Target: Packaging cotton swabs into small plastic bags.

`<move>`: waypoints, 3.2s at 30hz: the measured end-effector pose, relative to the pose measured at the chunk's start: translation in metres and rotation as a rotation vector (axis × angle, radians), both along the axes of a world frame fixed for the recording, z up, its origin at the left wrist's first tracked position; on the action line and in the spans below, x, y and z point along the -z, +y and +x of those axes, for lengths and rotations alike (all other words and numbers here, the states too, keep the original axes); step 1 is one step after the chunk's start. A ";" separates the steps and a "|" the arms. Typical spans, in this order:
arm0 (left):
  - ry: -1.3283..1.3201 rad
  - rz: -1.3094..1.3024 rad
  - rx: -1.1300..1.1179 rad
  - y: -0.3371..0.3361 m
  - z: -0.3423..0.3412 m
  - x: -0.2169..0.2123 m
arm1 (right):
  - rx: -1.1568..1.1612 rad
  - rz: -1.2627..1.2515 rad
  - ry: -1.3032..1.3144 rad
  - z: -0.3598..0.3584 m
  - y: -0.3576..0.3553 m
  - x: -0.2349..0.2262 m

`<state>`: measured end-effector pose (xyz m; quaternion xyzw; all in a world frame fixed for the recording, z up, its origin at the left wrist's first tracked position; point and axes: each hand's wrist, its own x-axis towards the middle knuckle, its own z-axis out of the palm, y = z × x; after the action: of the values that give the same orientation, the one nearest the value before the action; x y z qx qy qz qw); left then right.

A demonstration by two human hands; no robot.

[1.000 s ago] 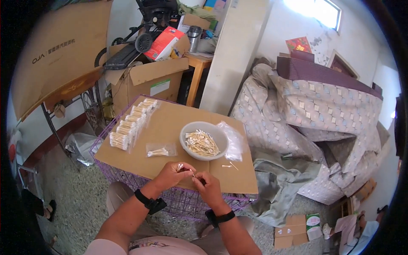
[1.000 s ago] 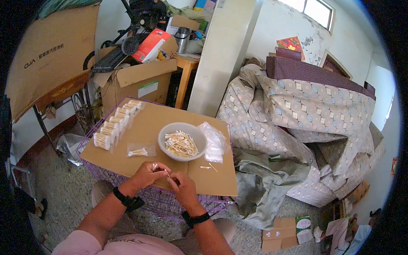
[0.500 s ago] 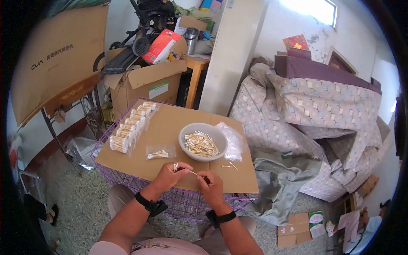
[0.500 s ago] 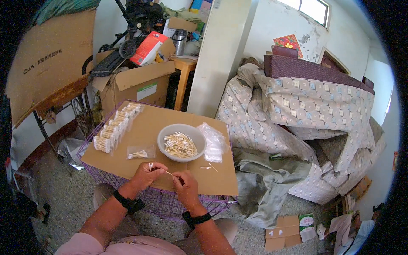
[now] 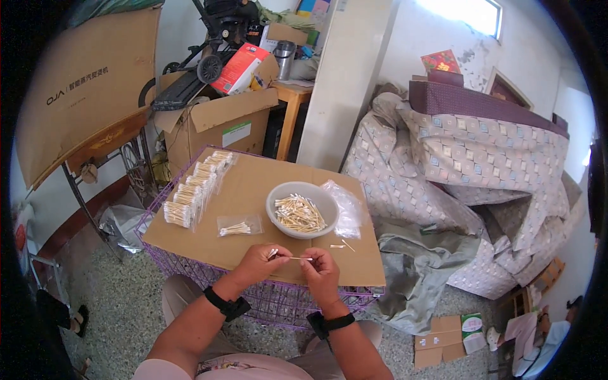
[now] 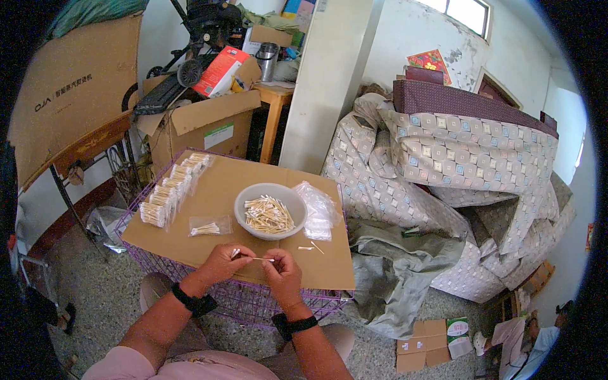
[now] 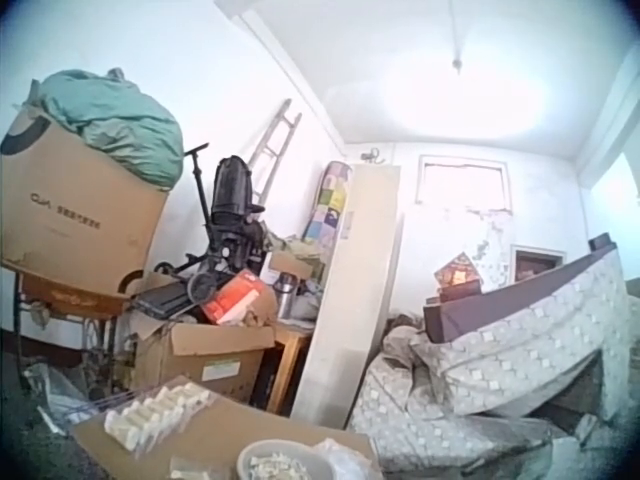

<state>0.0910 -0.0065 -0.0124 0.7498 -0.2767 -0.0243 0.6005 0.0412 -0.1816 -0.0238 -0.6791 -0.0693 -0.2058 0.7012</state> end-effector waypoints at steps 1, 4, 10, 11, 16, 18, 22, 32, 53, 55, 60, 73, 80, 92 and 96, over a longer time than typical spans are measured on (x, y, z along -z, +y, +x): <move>0.000 0.000 -0.002 0.000 0.001 0.001 | 0.009 0.042 -0.010 0.000 0.002 -0.002; -0.086 0.060 -0.012 -0.001 0.000 -0.001 | -0.016 0.038 0.005 -0.001 0.000 -0.003; -0.042 0.049 -0.020 -0.001 -0.005 -0.005 | -0.010 -0.024 -0.002 0.000 -0.003 0.001; -0.038 0.043 -0.024 -0.001 -0.005 -0.005 | -0.011 -0.025 -0.001 0.000 -0.003 0.002; 0.080 0.014 -0.021 0.002 -0.006 -0.006 | 0.023 -0.068 0.052 0.001 -0.003 0.003; 0.118 -0.141 -0.045 0.003 -0.004 0.000 | 0.034 -0.169 0.033 0.001 -0.004 0.004; 0.172 -0.297 0.021 0.008 0.002 0.007 | 0.077 -0.441 -0.066 0.002 -0.003 0.002; 0.180 -0.344 0.055 0.009 0.003 0.010 | 0.107 -0.560 -0.076 -0.002 0.007 -0.012; -0.066 -0.026 0.010 0.005 0.000 0.000 | 0.158 -0.415 -0.071 -0.005 0.005 -0.011; -0.117 0.013 0.001 0.005 -0.001 -0.003 | 0.133 -0.437 -0.114 -0.007 0.006 -0.015; -0.163 0.048 0.037 0.006 -0.003 -0.007 | 0.128 -0.423 -0.128 -0.004 0.002 -0.006; -0.187 -0.012 0.067 0.007 0.005 -0.002 | 0.140 -0.418 -0.187 -0.002 0.000 -0.007; -0.127 -0.084 0.141 0.009 0.004 0.001 | 0.070 -0.553 -0.150 -0.002 0.006 -0.011; -0.256 -0.026 0.189 0.005 0.005 0.003 | -0.017 -0.717 -0.084 0.001 0.009 -0.010; -0.055 -0.192 0.173 0.006 0.003 0.003 | 0.001 -0.695 -0.093 -0.002 0.012 -0.015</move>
<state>0.0937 -0.0002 -0.0155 0.6625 -0.3578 -0.0286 0.6574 0.0388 -0.1694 -0.0088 -0.8670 -0.1669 -0.2010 0.4243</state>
